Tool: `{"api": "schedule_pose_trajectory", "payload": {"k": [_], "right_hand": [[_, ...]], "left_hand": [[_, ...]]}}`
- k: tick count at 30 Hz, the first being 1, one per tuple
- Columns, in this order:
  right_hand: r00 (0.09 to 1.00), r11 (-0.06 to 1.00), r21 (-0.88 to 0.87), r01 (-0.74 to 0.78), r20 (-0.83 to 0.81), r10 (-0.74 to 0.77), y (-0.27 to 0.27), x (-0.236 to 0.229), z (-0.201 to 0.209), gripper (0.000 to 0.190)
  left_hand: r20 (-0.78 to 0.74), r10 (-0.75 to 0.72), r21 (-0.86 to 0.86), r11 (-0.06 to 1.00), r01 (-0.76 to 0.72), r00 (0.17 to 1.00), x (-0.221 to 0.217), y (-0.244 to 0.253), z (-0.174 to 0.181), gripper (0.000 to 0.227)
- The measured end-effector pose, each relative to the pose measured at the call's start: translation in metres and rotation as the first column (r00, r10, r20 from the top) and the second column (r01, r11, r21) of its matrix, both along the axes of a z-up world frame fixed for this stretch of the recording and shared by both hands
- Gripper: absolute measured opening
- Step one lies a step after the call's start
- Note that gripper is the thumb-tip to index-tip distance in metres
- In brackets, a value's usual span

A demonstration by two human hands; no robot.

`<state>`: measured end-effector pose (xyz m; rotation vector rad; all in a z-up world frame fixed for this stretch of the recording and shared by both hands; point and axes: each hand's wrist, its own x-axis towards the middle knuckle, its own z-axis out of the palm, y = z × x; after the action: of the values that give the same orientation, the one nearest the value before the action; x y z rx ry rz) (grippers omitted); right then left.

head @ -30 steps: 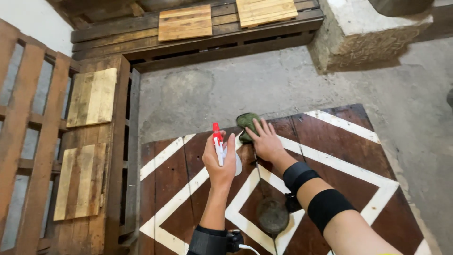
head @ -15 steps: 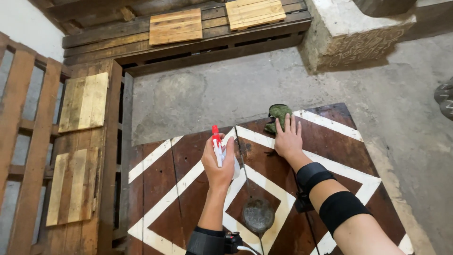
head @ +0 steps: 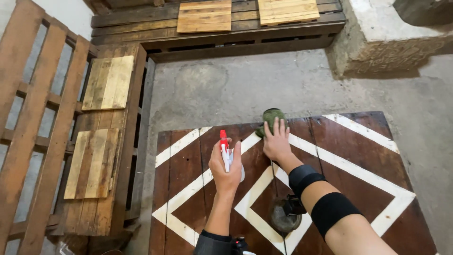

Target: The person sprays a liquid onto a patterned wooden table and wipes it with a cloth. They then move to a carved wooden stool and wipe its surface with the same cloth.

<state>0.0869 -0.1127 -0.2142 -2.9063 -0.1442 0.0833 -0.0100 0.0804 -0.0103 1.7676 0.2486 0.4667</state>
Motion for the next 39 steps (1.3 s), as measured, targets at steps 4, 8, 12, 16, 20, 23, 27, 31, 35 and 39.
{"api": "schedule_pose_trajectory", "payload": {"k": [4, 8, 12, 16, 20, 23, 27, 31, 35, 39], "right_hand": [[0.995, 0.993, 0.062, -0.101, -0.002, 0.102, 0.044, 0.006, 0.003, 0.071], [0.967, 0.964, 0.092, -0.250, -0.020, 0.253, 0.063, 0.000, 0.024, 0.068], [0.890, 0.890, 0.040, -0.455, -0.024, 0.456, 0.054, -0.013, 0.039, 0.071], [0.834, 0.833, 0.059, -0.550, 0.070, 0.547, 0.029, -0.033, 0.037, 0.065], [0.907, 0.909, 0.010, -0.416, -0.075, 0.415, 0.005, -0.046, 0.065, 0.068], [0.948, 0.953, -0.054, -0.298, -0.131, 0.289, -0.017, -0.052, 0.076, 0.072], [0.986, 0.964, -0.210, -0.161, -0.007, 0.164, -0.066, -0.061, 0.049, 0.068], [0.995, 0.979, -0.184, -0.091, -0.044, 0.084, -0.122, -0.072, 0.047, 0.068], [0.980, 0.955, -0.294, -0.038, -0.199, -0.022, -0.155, -0.081, 0.063, 0.072], [0.936, 0.952, -0.302, 0.042, -0.323, -0.144, -0.168, -0.081, 0.052, 0.080]], "left_hand": [[-0.009, 0.015, -0.005, 1.000, -0.015, 1.000, 0.000, 0.013, -0.012, 0.030], [0.002, 0.017, -0.010, 1.000, -0.017, 1.000, 0.003, 0.017, -0.019, 0.030], [-0.032, 0.017, 0.013, 1.000, -0.017, 0.999, 0.008, 0.010, -0.015, 0.031], [0.101, -0.031, 0.055, 0.998, 0.026, 0.994, 0.011, -0.007, -0.016, 0.029], [0.014, -0.083, -0.027, 0.996, 0.083, 0.996, 0.012, -0.031, -0.007, 0.028], [0.027, -0.098, -0.031, 0.995, 0.099, 0.995, 0.007, -0.050, -0.006, 0.028], [0.024, -0.119, -0.080, 0.990, 0.120, 0.993, -0.005, -0.074, -0.008, 0.028], [0.058, -0.114, 0.043, 0.993, 0.112, 0.992, -0.013, -0.092, -0.007, 0.029], [0.016, -0.142, 0.009, 0.990, 0.142, 0.990, -0.018, -0.105, 0.001, 0.026], [0.015, -0.134, -0.026, 0.991, 0.135, 0.991, -0.022, -0.106, 0.019, 0.029]]}}
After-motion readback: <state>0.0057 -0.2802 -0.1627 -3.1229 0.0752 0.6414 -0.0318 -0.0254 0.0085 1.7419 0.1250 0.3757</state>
